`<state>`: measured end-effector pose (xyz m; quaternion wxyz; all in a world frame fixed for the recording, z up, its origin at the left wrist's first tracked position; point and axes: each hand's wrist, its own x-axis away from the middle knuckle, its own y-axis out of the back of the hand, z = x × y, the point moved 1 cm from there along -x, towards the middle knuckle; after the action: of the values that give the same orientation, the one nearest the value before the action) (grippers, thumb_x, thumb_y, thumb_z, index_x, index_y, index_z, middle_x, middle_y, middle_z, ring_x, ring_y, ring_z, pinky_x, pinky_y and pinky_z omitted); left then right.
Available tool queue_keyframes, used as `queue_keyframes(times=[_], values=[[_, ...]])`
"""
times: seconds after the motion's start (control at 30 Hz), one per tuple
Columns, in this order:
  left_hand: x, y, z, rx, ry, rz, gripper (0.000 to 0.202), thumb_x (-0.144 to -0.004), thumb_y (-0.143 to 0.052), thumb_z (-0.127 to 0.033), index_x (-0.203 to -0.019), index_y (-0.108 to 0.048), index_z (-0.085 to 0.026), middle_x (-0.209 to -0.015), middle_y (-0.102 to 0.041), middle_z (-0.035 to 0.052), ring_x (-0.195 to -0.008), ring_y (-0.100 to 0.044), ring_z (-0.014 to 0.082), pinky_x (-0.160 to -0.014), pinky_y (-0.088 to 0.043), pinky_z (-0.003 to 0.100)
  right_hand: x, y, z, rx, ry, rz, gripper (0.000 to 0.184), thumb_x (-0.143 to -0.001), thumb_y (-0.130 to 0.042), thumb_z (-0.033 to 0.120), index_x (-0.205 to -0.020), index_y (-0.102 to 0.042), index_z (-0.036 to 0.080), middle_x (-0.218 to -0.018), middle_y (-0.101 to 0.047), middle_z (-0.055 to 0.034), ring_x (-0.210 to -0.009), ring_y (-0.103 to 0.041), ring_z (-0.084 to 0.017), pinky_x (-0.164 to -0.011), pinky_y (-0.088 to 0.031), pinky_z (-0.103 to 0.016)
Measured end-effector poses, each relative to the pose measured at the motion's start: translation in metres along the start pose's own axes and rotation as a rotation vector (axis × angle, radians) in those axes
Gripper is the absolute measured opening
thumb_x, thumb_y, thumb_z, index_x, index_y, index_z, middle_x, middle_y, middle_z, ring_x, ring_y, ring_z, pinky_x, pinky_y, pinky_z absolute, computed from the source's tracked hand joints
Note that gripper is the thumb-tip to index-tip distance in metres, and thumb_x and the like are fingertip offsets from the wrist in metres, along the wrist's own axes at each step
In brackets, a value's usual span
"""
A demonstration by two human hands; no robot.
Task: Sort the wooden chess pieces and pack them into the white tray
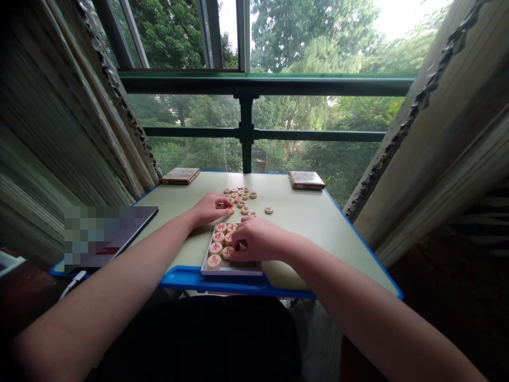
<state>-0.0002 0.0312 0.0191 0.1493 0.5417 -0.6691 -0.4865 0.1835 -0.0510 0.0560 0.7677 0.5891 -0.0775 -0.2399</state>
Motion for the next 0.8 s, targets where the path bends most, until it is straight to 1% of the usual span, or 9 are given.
queue_keyframes(times=[0.17,0.3,0.37,0.43,0.5,0.57,0.6,0.67,0.8], values=[[0.0,-0.001,0.002,-0.003,-0.01,-0.032,0.025,-0.067,-0.064,-0.038,-0.08,-0.072,-0.018,-0.084,-0.07,0.0046,-0.088,-0.059,0.0216,-0.086,-0.045,0.033,-0.001,0.001,0.001,-0.112,0.008,-0.034,0.014,-0.073,-0.059,0.016,-0.059,-0.059,0.015,-0.056,-0.054,0.001,-0.059,-0.043,-0.01,-0.063,-0.036,-0.023],[0.0,-0.001,0.003,0.044,-0.024,-0.077,0.028,-0.065,-0.067,-0.038,-0.084,-0.072,-0.018,-0.089,-0.07,0.0051,-0.093,-0.057,0.0232,-0.088,-0.044,0.035,-0.002,0.003,-0.009,-0.17,-0.139,-0.249,0.012,-0.074,-0.057,0.016,-0.063,-0.06,0.014,-0.059,-0.053,0.0002,-0.062,-0.045,-0.012,-0.06,-0.035,-0.024],[0.001,0.001,0.001,0.085,-0.026,-0.106,0.03,-0.065,-0.068,-0.037,-0.089,-0.072,-0.019,-0.094,-0.069,0.0059,-0.099,-0.055,0.0246,-0.089,-0.043,0.037,-0.003,0.003,-0.016,-0.168,-0.193,-0.352,0.009,-0.074,-0.057,0.016,-0.066,-0.061,0.015,-0.061,-0.054,-0.0005,-0.066,-0.046,-0.013,-0.062,-0.037,-0.025],[0.002,0.003,-0.004,0.169,-0.022,-0.115,0.032,-0.065,-0.069,-0.035,-0.093,-0.071,-0.019,-0.099,-0.068,0.0067,-0.102,-0.054,0.0246,-0.09,-0.043,0.037,-0.004,0.003,-0.023,-0.149,-0.208,-0.426,0.007,-0.071,-0.057,0.012,-0.071,-0.062,0.016,-0.065,-0.056,-0.0005,-0.069,-0.048,-0.014,-0.067,-0.038,-0.026],[0.005,0.004,-0.01,0.293,0.001,-0.076,0.032,-0.066,-0.069,-0.033,-0.094,-0.071,-0.018,-0.101,-0.068,0.0079,-0.098,-0.057,0.0228,-0.087,-0.045,0.036,-0.004,0.004,-0.03,-0.108,-0.222,-0.502,0.015,-0.067,-0.056,0.008,-0.077,-0.063,0.017,-0.068,-0.057,-0.0001,-0.071,-0.049,-0.015,-0.071,-0.039,-0.028],[0.008,0.004,-0.019,0.447,0.047,0.017,0.035,-0.065,-0.071,-0.032,-0.096,-0.069,-0.016,-0.1,-0.068,0.0093,-0.086,-0.061,0.0203,-0.078,-0.048,0.034,-0.003,0.006,-0.035,-0.054,-0.252,-0.586,0.019,-0.067,-0.057,0.008,-0.082,-0.063,0.017,-0.07,-0.057,-0.0004,-0.071,-0.049,-0.015,-0.073,-0.039,-0.03],[0.009,0.004,-0.023,0.529,0.065,0.038,0.038,-0.064,-0.072,-0.032,-0.098,-0.069,-0.015,-0.101,-0.068,0.01,-0.082,-0.062,0.0191,-0.075,-0.049,0.033,-0.002,0.006,-0.036,-0.026,-0.259,-0.616,0.02,-0.067,-0.059,0.01,-0.085,-0.063,0.016,-0.07,-0.057,-0.0008,-0.071,-0.049,-0.016,-0.073,-0.039,-0.031],[0.012,0.004,-0.03,0.674,0.096,0.07,0.042,-0.061,-0.075,-0.032,-0.098,-0.068,-0.013,-0.099,-0.068,0.0109,-0.079,-0.063,0.018,-0.073,-0.05,0.033,-0.002,0.006,-0.037,0.018,-0.231,-0.636,0.02,-0.069,-0.061,0.014,-0.089,-0.063,0.017,-0.072,-0.057,-0.0017,-0.072,-0.049,-0.016,-0.074,-0.04,-0.031],[0.014,0.008,-0.039,0.83,0.109,0.114,0.047,-0.058,-0.078,-0.034,-0.099,-0.068,-0.012,-0.094,-0.07,0.0106,-0.084,-0.064,0.0203,-0.078,-0.05,0.036,-0.002,0.003,-0.035,0.049,-0.116,-0.619,0.014,-0.074,-0.062,0.019,-0.088,-0.064,0.018,-0.077,-0.06,-0.0036,-0.074,-0.05,-0.016,-0.072,-0.042,-0.03]])
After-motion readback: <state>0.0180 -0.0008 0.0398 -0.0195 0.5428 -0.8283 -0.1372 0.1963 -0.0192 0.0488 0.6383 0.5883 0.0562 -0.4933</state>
